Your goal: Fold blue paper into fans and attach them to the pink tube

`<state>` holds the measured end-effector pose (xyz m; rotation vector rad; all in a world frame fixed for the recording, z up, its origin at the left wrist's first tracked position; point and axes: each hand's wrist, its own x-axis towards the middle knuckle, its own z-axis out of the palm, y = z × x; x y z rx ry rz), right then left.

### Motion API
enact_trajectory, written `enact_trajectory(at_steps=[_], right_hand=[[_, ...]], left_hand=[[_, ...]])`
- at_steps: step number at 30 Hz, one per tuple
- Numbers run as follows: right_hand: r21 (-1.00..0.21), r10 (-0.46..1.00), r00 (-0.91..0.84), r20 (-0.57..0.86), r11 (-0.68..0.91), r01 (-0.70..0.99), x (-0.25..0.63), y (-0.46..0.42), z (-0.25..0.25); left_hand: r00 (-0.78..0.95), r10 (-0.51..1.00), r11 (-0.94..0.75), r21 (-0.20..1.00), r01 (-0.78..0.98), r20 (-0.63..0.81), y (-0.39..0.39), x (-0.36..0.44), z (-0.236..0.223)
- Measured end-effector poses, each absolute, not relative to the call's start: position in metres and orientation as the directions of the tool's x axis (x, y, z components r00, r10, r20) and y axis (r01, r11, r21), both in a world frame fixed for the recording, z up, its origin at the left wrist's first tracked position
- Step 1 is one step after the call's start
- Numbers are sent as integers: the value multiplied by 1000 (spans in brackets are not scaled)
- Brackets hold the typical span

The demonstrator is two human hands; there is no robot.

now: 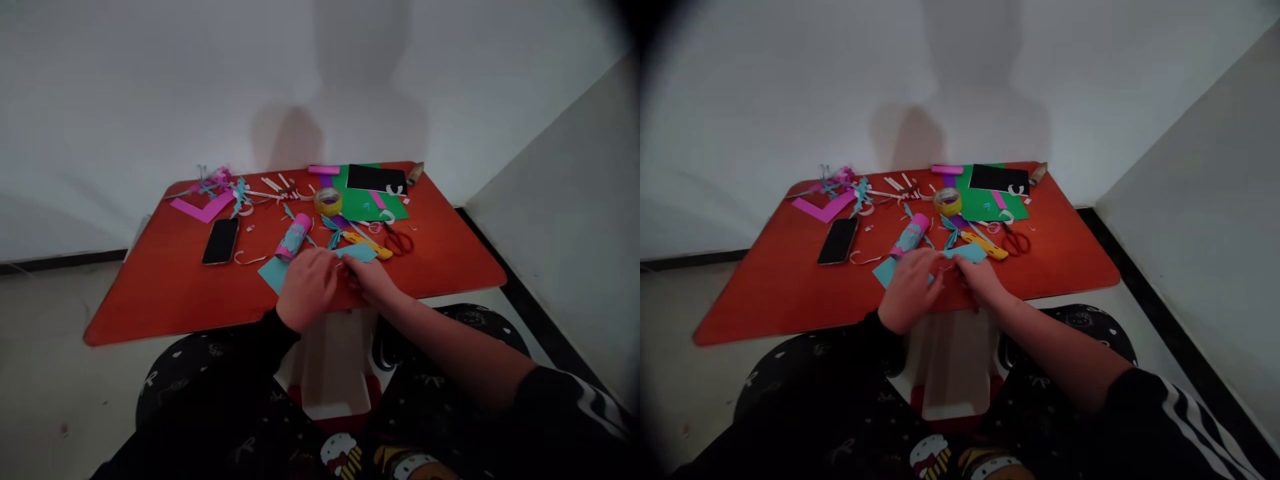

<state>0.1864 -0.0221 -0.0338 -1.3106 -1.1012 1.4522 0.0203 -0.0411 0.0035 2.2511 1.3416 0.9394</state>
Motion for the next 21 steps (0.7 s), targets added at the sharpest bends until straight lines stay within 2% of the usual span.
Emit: enact_trajectory(at_steps=[2, 4, 9, 12, 13, 14, 16, 18, 21], right_hand=[[-952, 950, -65, -306, -307, -11, 188, -21, -33], [-925, 922, -81, -379, -378, 30, 189, -20, -31], [-870, 847, -205, -490, -460, 175, 198, -19, -25], [-856, 821, -274, -501, -424, 297, 225, -19, -14], [-861, 833, -286, -474, -370, 350, 237, -19, -10], [-851, 860, -334, -385, -191, 489, 250, -18, -6], [-747, 898, -393, -200, 119, 654, 272, -14, 1], [-607, 954, -297, -33, 217, 765, 286, -8, 4], [-308, 966, -212, 150, 249, 918, 283, 3, 1]], left_hand=[[463, 829, -558, 425, 713, 313, -52, 27, -2], [497, 830, -558, 343, 756, 255, -62, 33, -12], [503, 842, -538, 356, 764, 194, -71, 37, -34], [520, 838, -544, 340, 767, 167, -71, 36, -36], [527, 835, -548, 328, 770, 159, -71, 37, -35], [531, 834, -550, 318, 772, 152, -71, 37, -35], [533, 834, -549, 300, 780, 143, -72, 39, -33], [527, 837, -546, 276, 791, 147, -73, 41, -32], [500, 853, -521, 225, 823, 149, -73, 43, -29]])
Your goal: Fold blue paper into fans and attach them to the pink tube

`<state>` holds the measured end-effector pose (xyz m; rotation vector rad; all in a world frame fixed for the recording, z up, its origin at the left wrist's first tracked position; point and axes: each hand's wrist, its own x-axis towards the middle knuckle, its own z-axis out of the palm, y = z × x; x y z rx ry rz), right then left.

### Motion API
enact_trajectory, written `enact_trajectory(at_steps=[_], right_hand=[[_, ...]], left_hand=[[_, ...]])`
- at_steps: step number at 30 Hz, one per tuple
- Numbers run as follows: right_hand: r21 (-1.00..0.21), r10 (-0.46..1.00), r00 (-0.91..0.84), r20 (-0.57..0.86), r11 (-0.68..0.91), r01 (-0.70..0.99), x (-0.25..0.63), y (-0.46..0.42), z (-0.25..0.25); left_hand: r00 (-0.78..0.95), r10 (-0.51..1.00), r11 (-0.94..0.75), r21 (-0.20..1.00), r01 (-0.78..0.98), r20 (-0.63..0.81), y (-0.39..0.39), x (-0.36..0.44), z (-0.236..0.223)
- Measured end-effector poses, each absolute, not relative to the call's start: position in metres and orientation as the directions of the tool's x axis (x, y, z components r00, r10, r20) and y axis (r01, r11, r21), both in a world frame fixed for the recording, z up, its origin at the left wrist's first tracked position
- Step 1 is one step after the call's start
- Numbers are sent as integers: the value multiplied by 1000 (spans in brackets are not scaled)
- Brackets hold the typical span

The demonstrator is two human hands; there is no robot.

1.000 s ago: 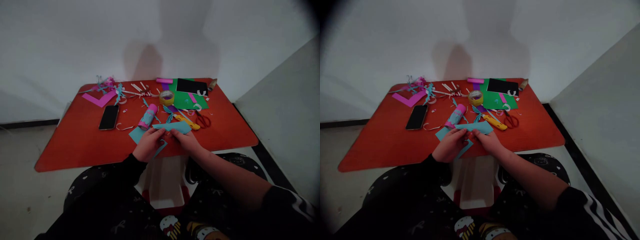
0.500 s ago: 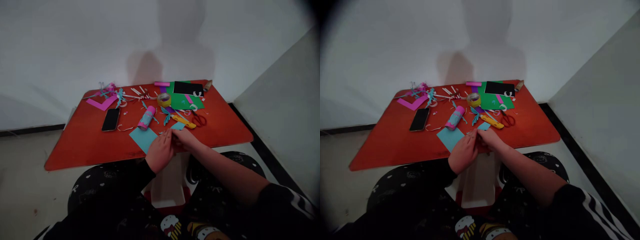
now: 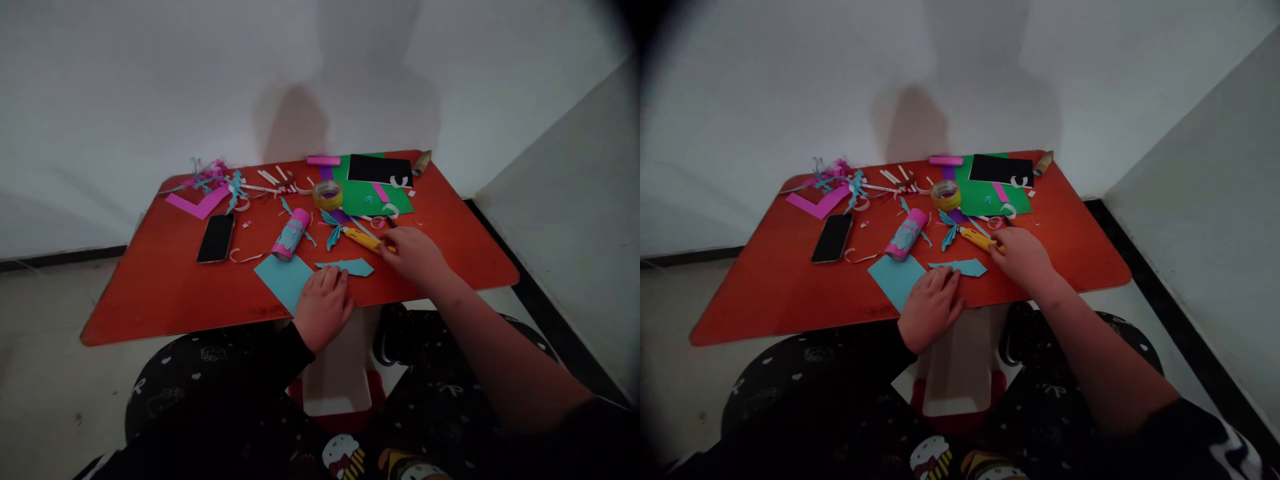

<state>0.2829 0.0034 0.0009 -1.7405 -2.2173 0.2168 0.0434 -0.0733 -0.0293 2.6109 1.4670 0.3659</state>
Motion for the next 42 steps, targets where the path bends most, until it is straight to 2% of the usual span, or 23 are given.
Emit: enact_trajectory(at_steps=[3, 5, 8, 10, 14, 16, 21, 24, 28, 34, 39, 42], right_hand=[[-110, 957, -286, 49, 290, 951, 268, 15, -6], [-58, 957, -288, -33, 286, 956, 261, 22, -9], [-23, 961, -273, -47, 272, 962, 261, 25, -6], [-49, 964, -266, -16, 264, 963, 265, 22, 0], [-231, 968, -247, 51, 252, 940, 271, 12, 14], [-287, 961, -275, 21, 270, 919, 273, 9, 21], [-288, 909, -400, -116, 354, 890, 271, 16, 35], [-360, 844, -497, -204, 407, 839, 266, 19, 40], [-428, 805, -551, -221, 427, 796, 263, 17, 40], [-422, 792, -571, -218, 451, 787, 258, 18, 26], [-432, 843, -529, -95, 444, 785, 242, 26, 21], [-401, 857, -508, -85, 437, 805, 243, 29, 28]], left_hand=[[487, 864, -503, 183, 845, 126, -74, 44, -25], [496, 862, -507, 156, 847, 109, -75, 43, -23], [482, 871, -490, 108, 865, 92, -78, 43, -20], [459, 886, -464, 89, 881, 74, -80, 43, -18], [452, 891, -453, 95, 886, 30, -80, 44, -14], [458, 888, -458, 100, 883, 23, -80, 45, -12], [472, 881, -470, 129, 873, 16, -80, 44, -11], [479, 877, -477, 150, 866, 19, -79, 42, -12], [491, 870, -490, 161, 857, 33, -79, 41, -14], [494, 870, -487, 179, 855, 8, -78, 41, -12], [501, 866, -490, 189, 851, -9, -77, 41, -10], [496, 868, -486, 183, 854, -9, -77, 42, -10]])
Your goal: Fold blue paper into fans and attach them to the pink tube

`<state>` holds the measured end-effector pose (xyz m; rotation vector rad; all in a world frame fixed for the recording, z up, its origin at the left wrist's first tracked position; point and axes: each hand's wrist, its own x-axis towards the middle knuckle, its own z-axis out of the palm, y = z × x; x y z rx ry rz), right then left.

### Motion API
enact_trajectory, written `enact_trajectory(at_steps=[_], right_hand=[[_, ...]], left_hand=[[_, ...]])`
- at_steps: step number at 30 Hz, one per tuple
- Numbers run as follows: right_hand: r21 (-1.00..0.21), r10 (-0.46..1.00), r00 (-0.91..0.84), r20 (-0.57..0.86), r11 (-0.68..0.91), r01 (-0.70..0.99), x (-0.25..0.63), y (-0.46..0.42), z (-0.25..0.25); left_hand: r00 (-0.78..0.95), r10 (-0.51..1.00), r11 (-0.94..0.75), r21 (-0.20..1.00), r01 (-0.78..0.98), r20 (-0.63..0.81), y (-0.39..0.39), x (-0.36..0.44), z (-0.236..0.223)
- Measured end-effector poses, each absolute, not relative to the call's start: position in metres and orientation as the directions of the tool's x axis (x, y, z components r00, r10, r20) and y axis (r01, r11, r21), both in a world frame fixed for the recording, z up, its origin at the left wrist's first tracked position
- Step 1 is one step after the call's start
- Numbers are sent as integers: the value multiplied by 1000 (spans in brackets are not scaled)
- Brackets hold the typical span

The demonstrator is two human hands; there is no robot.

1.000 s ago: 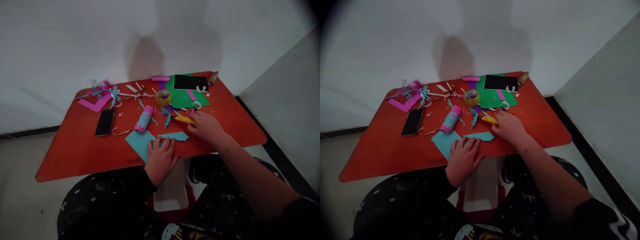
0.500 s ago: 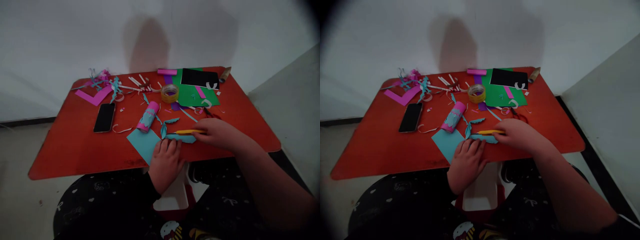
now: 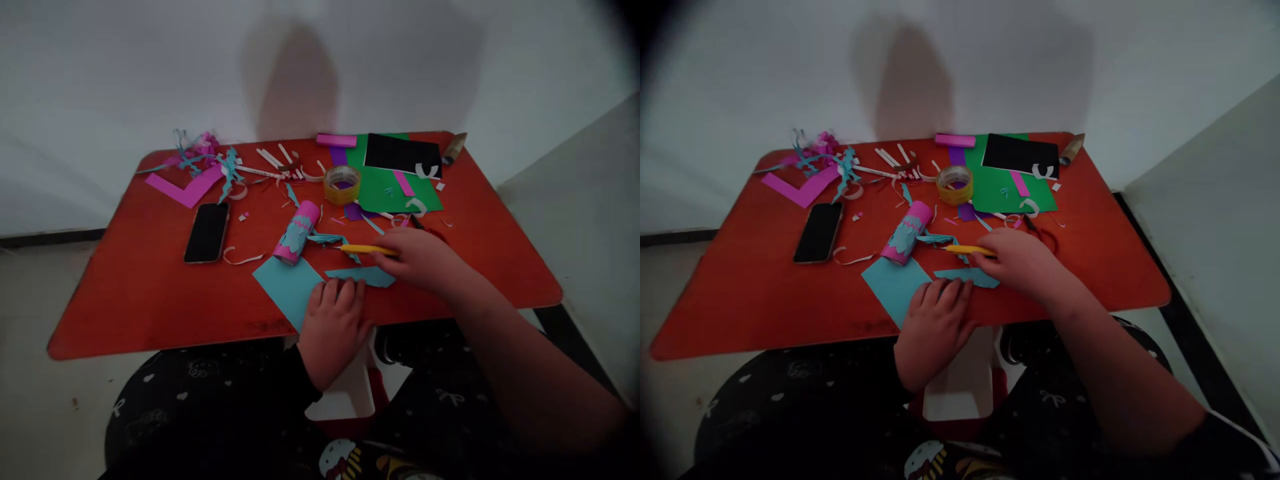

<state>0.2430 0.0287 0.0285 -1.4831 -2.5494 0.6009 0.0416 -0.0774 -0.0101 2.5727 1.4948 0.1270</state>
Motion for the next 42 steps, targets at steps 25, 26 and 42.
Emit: enact_trajectory(at_steps=[25, 26, 42], right_hand=[[-481, 748, -587, -310, 409, 775, 248, 61, 32], [-476, 752, -583, -308, 409, 779, 249, 60, 32], [-474, 754, -616, -226, 467, 746, 260, 34, 20]], left_hand=[[517, 856, -506, 193, 841, -6, -75, 41, -10], [516, 856, -507, 189, 841, -2, -75, 41, -10], [518, 855, -510, 188, 839, 8, -76, 40, -14]])
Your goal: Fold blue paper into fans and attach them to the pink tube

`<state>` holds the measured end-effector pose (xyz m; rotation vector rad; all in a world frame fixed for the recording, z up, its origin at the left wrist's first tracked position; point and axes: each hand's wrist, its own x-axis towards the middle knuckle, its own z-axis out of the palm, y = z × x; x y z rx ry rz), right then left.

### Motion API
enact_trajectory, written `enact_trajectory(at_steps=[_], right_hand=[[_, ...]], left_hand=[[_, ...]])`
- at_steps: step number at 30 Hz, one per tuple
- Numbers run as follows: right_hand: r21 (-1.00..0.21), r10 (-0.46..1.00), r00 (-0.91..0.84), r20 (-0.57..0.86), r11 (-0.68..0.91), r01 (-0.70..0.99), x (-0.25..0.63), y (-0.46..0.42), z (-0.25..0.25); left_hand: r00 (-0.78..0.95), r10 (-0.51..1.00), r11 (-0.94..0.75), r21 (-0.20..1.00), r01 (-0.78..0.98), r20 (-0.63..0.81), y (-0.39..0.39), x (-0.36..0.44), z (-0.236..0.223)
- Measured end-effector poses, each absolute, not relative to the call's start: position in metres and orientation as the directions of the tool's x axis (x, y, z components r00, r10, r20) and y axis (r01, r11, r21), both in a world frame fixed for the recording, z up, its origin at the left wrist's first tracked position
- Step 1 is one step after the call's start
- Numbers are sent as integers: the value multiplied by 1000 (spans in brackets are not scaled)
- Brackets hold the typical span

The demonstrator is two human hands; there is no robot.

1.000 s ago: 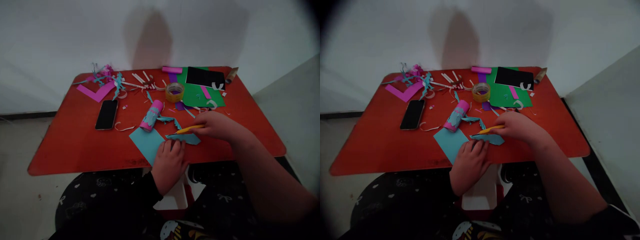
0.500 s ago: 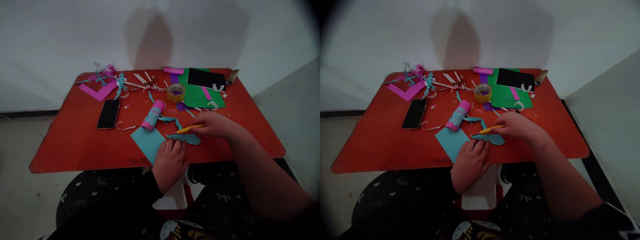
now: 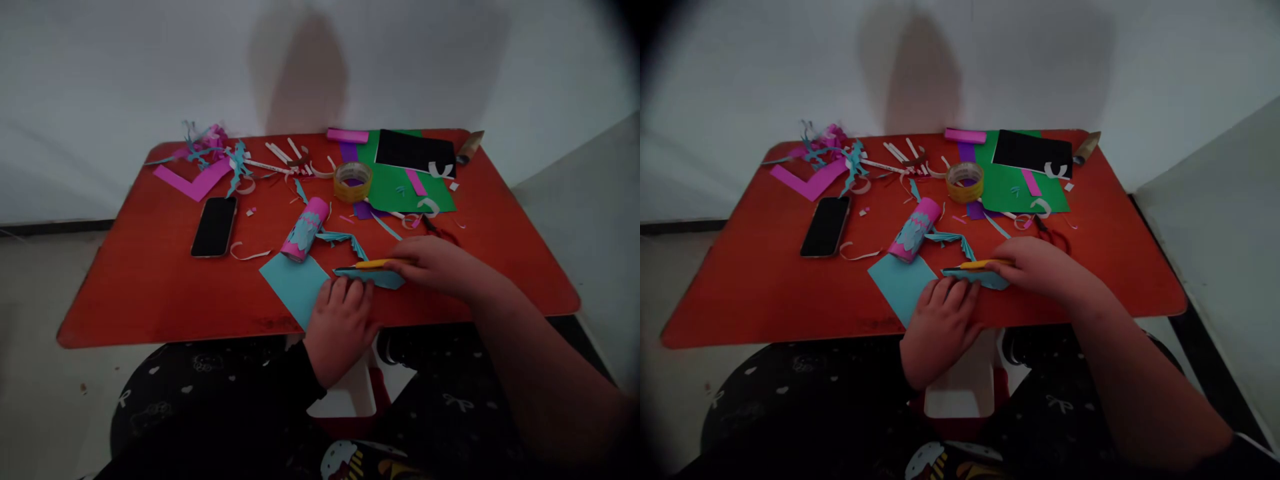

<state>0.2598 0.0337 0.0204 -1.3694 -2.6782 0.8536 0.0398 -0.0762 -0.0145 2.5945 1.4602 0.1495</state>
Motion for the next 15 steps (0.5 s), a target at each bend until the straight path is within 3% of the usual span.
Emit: enact_trajectory(at_steps=[15], right_hand=[[-355, 767, -610, -198, 524, 774, 260, 20, 9]], left_hand=[[505, 863, -498, 173, 850, 3, -76, 41, -13]])
